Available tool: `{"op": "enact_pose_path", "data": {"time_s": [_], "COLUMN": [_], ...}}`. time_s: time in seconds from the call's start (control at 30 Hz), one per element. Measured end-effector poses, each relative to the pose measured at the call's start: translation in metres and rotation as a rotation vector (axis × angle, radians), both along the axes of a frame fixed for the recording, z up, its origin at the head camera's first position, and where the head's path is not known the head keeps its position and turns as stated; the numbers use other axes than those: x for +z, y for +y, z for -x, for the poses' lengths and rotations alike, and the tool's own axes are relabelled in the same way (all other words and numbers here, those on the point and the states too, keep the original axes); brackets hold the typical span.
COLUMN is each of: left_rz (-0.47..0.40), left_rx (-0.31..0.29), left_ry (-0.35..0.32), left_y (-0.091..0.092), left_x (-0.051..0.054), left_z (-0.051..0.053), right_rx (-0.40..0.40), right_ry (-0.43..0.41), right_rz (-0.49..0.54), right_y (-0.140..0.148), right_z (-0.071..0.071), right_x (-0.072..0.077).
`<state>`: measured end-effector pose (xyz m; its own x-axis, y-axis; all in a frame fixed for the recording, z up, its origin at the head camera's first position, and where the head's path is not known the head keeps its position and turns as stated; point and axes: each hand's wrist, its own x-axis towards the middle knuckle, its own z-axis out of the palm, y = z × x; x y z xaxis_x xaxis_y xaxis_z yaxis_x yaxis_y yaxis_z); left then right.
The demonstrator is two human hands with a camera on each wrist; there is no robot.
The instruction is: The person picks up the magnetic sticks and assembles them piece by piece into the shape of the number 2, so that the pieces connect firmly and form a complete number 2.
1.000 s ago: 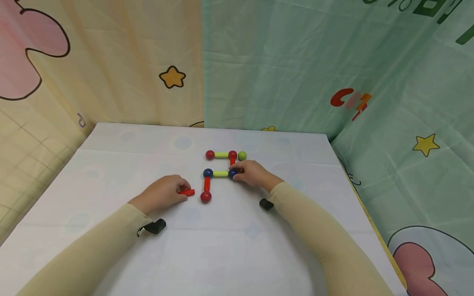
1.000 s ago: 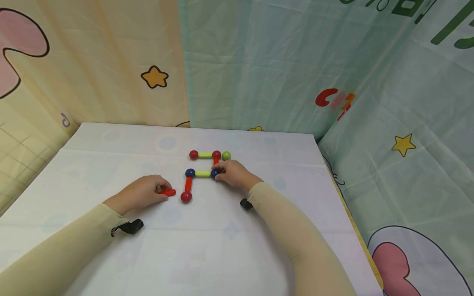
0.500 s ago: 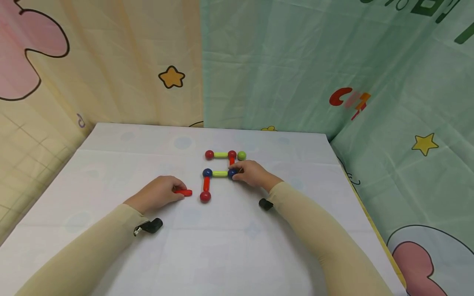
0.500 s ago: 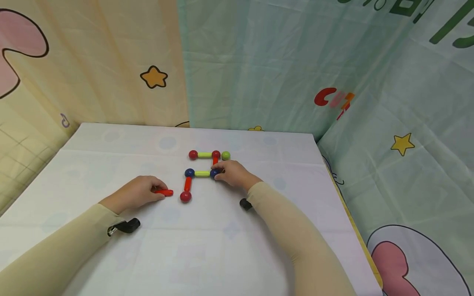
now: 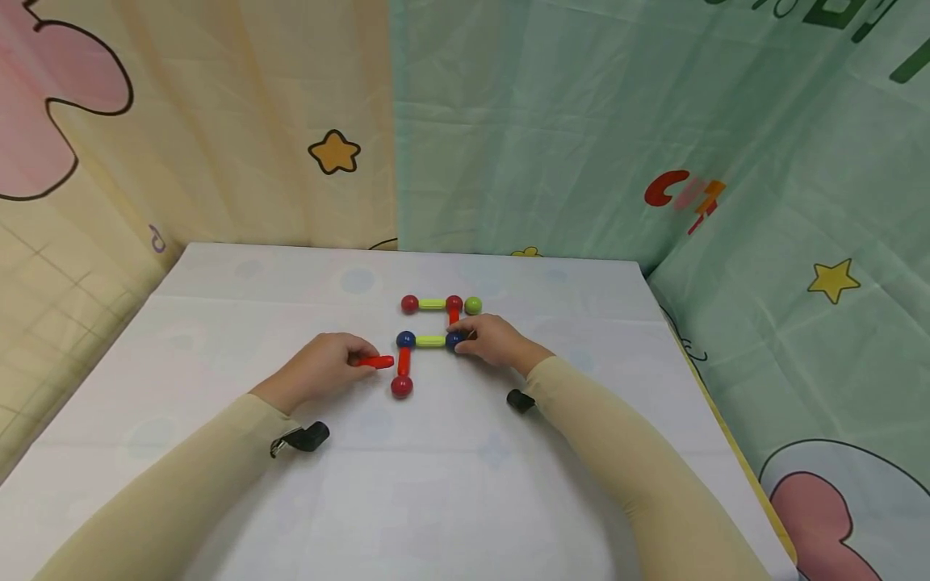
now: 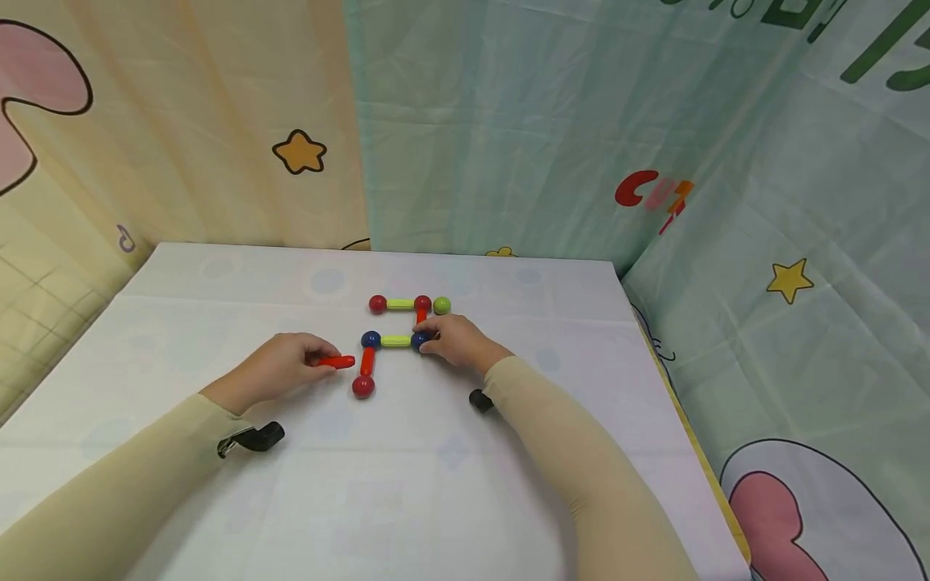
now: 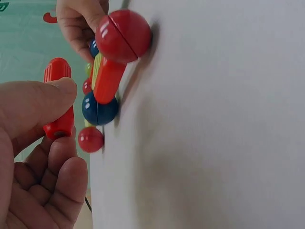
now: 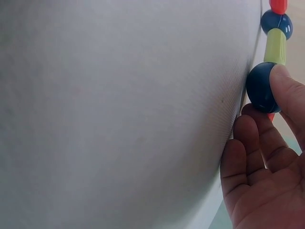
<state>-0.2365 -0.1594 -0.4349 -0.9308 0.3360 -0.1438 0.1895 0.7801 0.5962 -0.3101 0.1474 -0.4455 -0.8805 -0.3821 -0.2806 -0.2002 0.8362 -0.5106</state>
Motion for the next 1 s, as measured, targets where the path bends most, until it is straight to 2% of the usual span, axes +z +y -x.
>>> {"op": "enact_pose_path", "data": {"time_s": [0.17, 0.43, 0.53, 0.6, 0.77, 1.0], "left_rz": [-0.049, -0.059, -0.056, -0.041, -0.012, -0.019], "left_rx": [-0.028, -0.104, -0.128, -0.144, -0.152, -0.172], "left_ry": [-0.013, 0.032, 0.041, 0.070, 0.111, 0.107], "left_y": [0.022, 0.051, 0.057, 0.060, 0.064, 0.069], "left_x": [0.004, 0.002, 0.000, -0.003, -0.008, -0.010], "left_z": [-0.002, -0.007, -0.008, -0.009, -0.009, -0.010], "right_rx": [-0.002, 0.001, 0.007, 0.009, 0.020, 0.024], "right_ry": [0.000, -0.002, 0.002, 0.004, 0.013, 0.023], "right_rz": [0.001, -0.003, -0.003, -0.001, 0.002, -0.004], "right_y": [0.000, 0.001, 0.001, 0.001, 0.002, 0.002], "right_z": [0.000, 0.002, 0.002, 0.002, 0.002, 0.002], "right_x": [0.000, -0.001, -0.002, -0.002, -0.002, -0.002]}}
